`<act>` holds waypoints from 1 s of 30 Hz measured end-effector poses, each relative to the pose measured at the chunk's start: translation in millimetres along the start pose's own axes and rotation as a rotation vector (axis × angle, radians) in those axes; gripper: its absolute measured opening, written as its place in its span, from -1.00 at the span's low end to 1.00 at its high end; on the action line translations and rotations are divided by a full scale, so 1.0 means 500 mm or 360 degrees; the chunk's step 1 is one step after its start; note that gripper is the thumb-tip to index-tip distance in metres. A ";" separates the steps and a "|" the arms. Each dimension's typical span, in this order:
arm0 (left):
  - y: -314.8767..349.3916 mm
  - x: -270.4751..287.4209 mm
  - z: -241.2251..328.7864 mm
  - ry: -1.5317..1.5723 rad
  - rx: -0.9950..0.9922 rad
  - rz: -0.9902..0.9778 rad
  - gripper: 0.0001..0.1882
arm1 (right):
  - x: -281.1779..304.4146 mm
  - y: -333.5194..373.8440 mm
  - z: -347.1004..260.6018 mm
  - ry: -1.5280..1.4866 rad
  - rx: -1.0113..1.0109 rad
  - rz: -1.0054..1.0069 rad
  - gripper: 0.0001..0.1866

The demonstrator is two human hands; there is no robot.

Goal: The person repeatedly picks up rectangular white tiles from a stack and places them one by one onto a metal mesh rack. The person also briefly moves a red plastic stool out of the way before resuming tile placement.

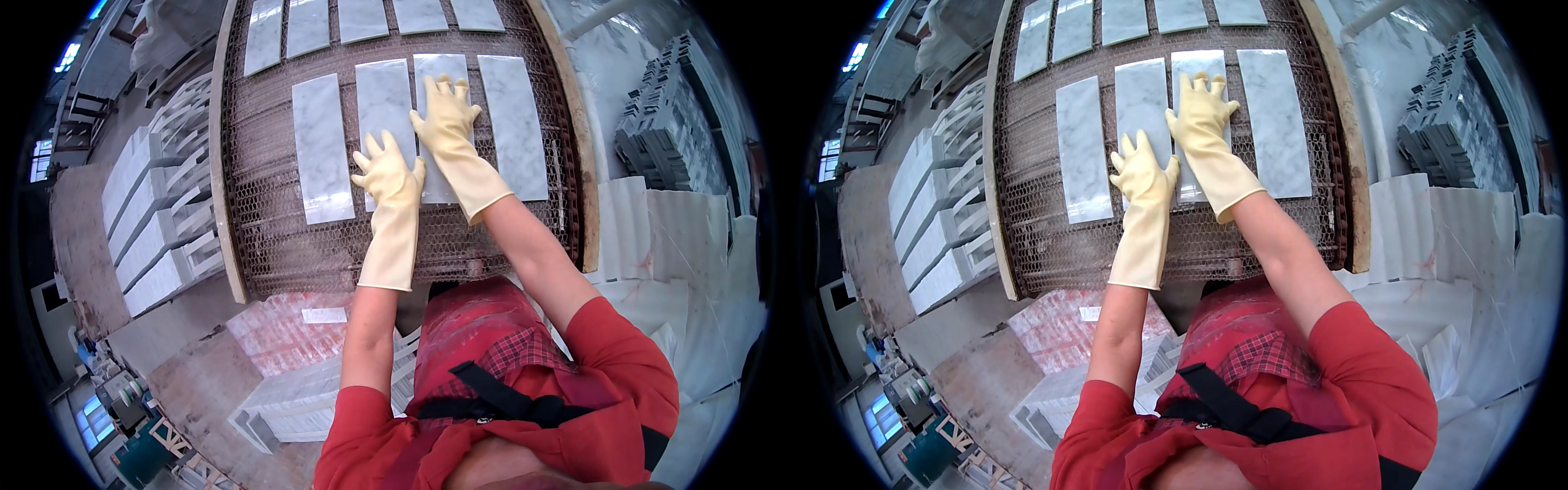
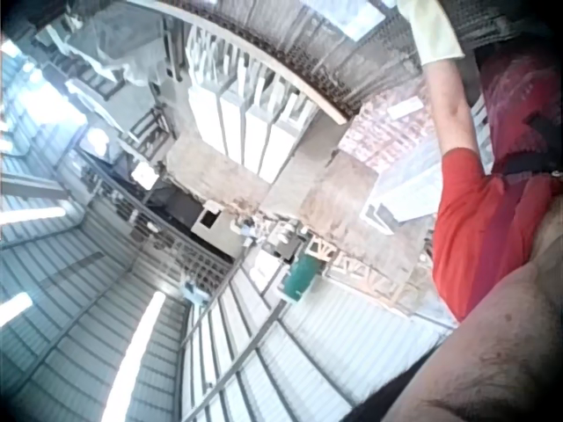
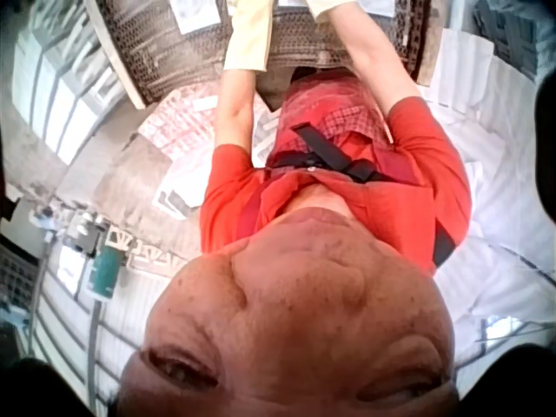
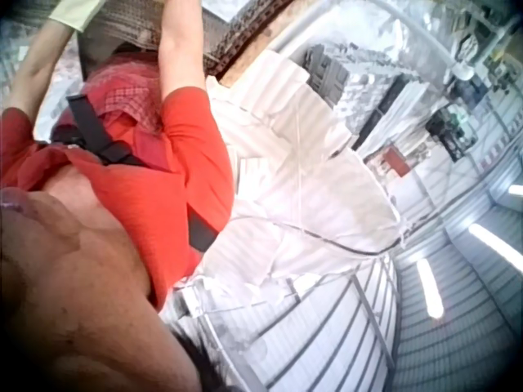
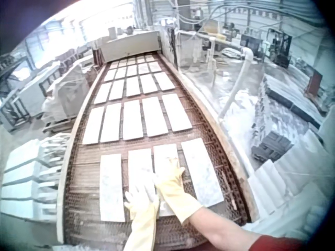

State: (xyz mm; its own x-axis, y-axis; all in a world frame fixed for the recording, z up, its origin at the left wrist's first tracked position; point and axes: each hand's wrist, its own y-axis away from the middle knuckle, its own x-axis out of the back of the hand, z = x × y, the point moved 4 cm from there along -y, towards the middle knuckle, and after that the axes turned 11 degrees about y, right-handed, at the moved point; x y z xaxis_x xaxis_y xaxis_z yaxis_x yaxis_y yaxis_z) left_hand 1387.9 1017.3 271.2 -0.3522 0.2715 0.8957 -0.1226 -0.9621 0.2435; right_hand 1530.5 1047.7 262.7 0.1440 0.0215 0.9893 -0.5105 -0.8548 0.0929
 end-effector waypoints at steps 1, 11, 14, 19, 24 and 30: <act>-0.001 0.004 0.007 -0.0008 0.0023 -0.0005 -0.04 | 0.001 -0.003 -0.003 0.0007 0.0012 -0.0008 -0.16; -0.010 0.014 0.020 0.0025 0.0103 0.0104 0.03 | 0.017 -0.020 -0.015 0.0086 0.0086 -0.0128 -0.20; -0.015 0.013 0.021 -0.0016 0.0068 0.0153 0.04 | 0.022 -0.027 -0.017 0.0092 0.0073 -0.0181 -0.20; -0.037 0.004 -0.015 -0.0036 -0.0055 0.0192 -0.02 | 0.026 -0.035 -0.017 0.0165 0.0087 -0.0207 -0.16; -0.040 0.003 -0.024 -0.0043 -0.0163 0.0198 -0.05 | 0.006 -0.041 -0.004 0.0174 0.0124 -0.0081 -0.11; -0.048 -0.017 -0.024 -0.0072 -0.0165 0.0252 -0.04 | -0.022 -0.040 -0.001 0.0194 0.0202 0.0183 -0.12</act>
State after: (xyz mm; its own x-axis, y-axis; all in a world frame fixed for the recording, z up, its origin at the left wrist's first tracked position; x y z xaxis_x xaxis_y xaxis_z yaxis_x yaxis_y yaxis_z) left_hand 1382.4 1038.4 253.2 -0.3329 0.1131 0.9362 -0.1647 -0.9845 0.0604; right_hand 1539.1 1064.9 249.9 -0.0167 -0.0239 0.9996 -0.4056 -0.9136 -0.0286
